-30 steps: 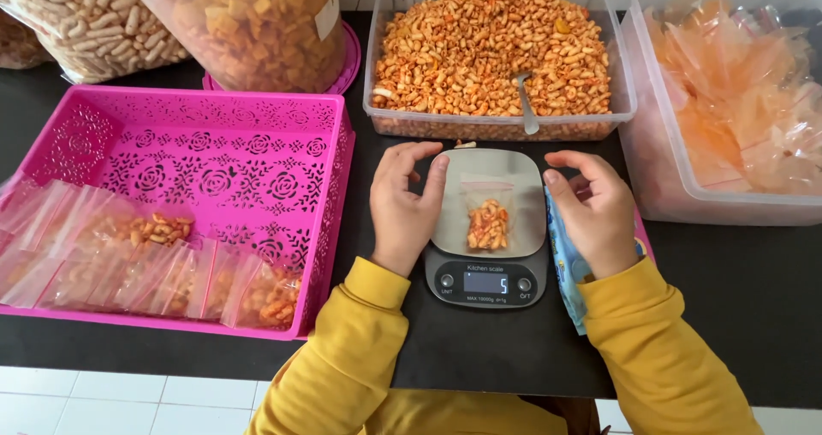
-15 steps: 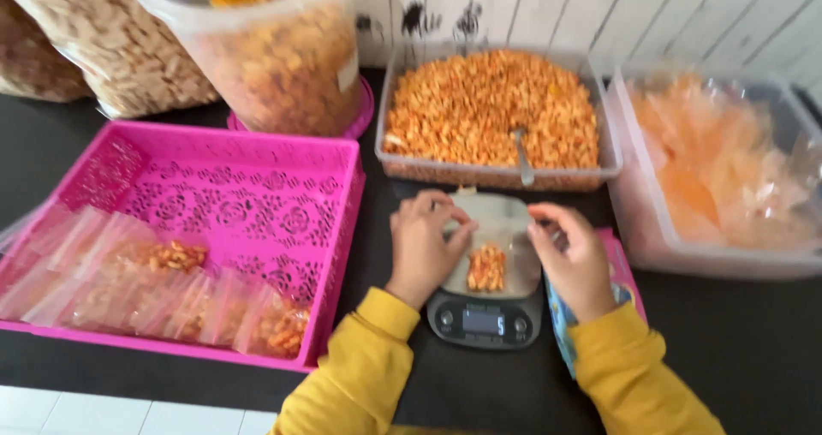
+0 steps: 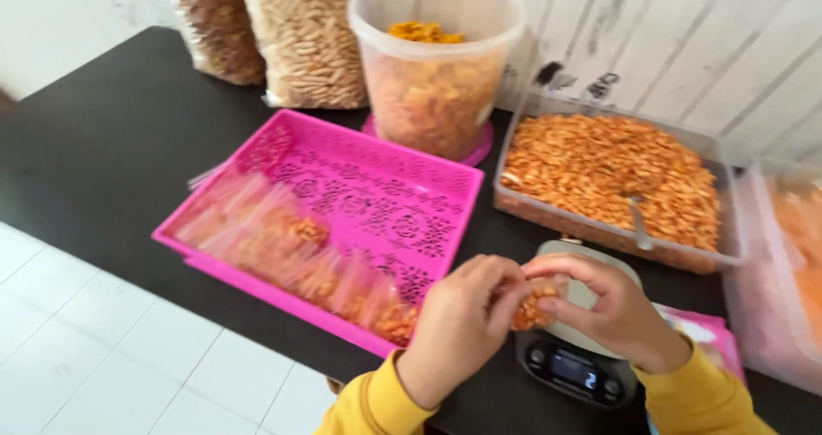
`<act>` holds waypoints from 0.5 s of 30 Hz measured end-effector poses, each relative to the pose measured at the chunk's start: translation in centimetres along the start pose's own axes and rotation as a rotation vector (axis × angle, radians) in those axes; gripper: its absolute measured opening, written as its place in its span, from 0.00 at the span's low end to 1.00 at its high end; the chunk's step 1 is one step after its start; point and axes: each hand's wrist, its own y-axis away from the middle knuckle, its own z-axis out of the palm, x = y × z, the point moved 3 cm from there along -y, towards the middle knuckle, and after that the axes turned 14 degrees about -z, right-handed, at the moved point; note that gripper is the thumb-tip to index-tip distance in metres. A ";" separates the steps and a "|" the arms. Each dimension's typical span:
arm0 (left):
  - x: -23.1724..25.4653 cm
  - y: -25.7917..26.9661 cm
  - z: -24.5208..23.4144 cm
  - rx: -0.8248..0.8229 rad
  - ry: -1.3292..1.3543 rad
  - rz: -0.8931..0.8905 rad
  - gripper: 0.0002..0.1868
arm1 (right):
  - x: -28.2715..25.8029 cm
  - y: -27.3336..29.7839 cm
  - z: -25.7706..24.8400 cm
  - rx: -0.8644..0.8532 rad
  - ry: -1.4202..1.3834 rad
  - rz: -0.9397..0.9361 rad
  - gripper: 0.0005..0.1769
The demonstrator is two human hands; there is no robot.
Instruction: Manual packaging of small snacks into plastic bags, including weighing each bag on a digital scale.
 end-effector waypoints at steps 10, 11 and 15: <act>-8.9 -2.9 -15.9 0.189 -0.620 -0.143 0.04 | -0.2 -18.5 11.6 -0.115 -0.016 -0.286 0.07; -10.9 -3.4 -16.8 0.166 -0.688 -0.276 0.05 | 0.1 -19.8 13.2 -0.179 -0.011 -0.249 0.09; -19.4 -4.0 -19.8 0.047 -0.892 -0.596 0.13 | 6.0 -22.0 21.0 -0.430 0.137 -0.024 0.15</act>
